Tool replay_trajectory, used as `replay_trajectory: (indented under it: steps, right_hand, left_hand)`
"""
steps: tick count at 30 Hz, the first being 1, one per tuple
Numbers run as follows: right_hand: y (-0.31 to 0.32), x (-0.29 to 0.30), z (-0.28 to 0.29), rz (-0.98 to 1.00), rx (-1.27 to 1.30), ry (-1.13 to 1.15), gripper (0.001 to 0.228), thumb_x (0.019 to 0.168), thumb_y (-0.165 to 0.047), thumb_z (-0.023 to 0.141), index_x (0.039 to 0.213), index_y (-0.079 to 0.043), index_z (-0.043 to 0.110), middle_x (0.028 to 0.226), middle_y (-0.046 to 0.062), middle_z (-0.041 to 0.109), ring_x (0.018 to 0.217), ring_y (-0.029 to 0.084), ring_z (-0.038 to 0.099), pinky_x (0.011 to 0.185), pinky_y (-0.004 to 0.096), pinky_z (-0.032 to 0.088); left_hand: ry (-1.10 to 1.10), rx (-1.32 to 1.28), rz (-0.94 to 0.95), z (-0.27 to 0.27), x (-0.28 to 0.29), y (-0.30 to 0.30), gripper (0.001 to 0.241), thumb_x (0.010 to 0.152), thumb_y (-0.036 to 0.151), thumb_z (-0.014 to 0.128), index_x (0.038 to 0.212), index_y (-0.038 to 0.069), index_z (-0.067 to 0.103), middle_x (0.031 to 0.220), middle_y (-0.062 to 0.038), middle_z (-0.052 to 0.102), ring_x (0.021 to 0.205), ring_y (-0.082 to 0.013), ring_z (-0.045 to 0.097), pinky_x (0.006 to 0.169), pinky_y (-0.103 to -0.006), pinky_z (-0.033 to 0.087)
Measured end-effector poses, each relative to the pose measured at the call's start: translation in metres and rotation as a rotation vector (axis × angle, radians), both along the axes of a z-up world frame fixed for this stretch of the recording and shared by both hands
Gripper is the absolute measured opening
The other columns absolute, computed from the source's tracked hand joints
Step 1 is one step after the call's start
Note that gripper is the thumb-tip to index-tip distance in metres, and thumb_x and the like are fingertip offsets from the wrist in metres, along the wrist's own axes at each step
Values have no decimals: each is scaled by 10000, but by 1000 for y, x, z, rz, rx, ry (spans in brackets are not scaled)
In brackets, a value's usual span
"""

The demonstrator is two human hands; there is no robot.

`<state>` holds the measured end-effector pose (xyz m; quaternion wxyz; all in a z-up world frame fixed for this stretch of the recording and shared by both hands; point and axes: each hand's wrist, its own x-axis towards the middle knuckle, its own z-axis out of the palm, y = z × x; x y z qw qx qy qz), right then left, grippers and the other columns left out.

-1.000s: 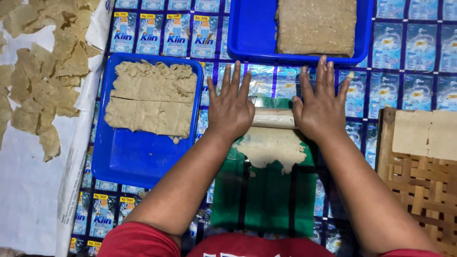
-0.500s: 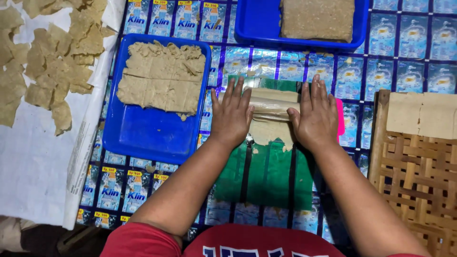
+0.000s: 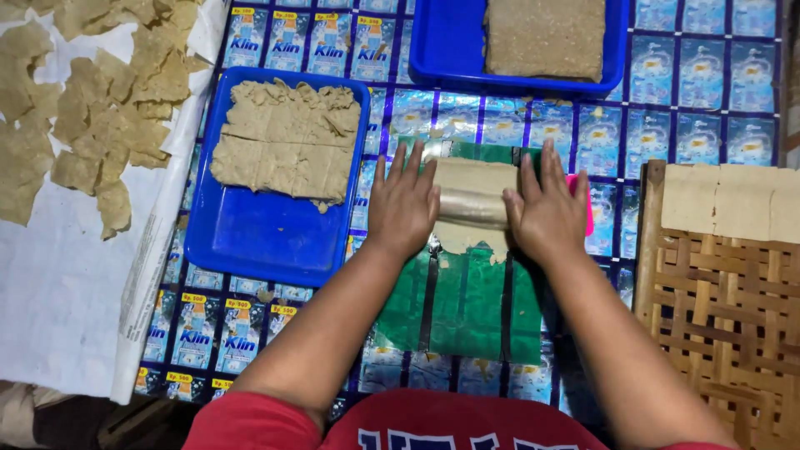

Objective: Flattening pieces of dough with a rolling pin and cutting them into rectangles using a scraper.

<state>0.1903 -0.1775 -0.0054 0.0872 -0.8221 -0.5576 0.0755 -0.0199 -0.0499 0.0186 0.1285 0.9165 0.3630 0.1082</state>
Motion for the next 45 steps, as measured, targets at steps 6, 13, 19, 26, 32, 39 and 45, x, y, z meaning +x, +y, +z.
replay_trajectory:
  steps: [6,13,19,26,32,39,45]
  right_hand:
    - [5,5,-13,-13,36,-22,695,1095,-532,272,1617,-84,375,1695,269,232,1572,382,230,1196,698,55]
    - [38,20,11,-89,55,64,687,1103,-511,308,1672,-128,279,1723,220,46,1598,355,39,1183,735,-1]
    - [-27,-17,-15,-8,152,-47,743,1065,-527,367,1620,-32,343,1693,309,153,1582,416,144,1192,701,73]
    - [-86,-61,-22,31,296,-139,771,1016,-441,520,1580,49,332,1638,304,319,1503,438,327,1192,609,243]
    - [-31,-19,-33,-14,256,-141,755,1067,-520,440,1575,35,397,1622,299,385,1514,408,350,1191,651,101]
    - [46,31,-6,-124,45,56,725,1075,-572,290,1663,-150,247,1729,202,107,1607,341,74,1172,746,-90]
    - [59,27,11,-101,64,22,731,1062,-493,328,1664,-83,278,1712,182,-20,1568,319,-70,1125,731,-95]
  left_hand:
    - [35,21,-6,-14,-3,4,498,1059,342,373,1462,97,531,1579,-206,433,1498,-408,337,1215,-571,218]
    - [85,37,77,-17,25,32,537,1057,343,329,1519,116,480,1635,-179,359,1542,-354,270,1248,-553,116]
    - [65,-35,-7,-13,-27,-29,548,1090,402,299,1562,145,406,1667,-176,279,1557,-357,211,1246,-540,117]
    - [103,-70,-72,-30,-70,-78,566,1110,371,291,1632,163,220,1688,-171,195,1557,-356,159,1250,-525,85]
    - [39,5,-22,-39,-27,-26,596,1089,462,317,1592,142,322,1657,-175,291,1546,-347,239,1254,-507,153]
    - [124,-8,89,-25,38,44,620,1074,443,273,1589,104,337,1675,-168,268,1564,-366,203,1261,-530,145]
    - [106,25,119,-30,41,48,674,1006,350,384,1598,45,276,1696,-162,120,1567,-323,19,1233,-565,12]
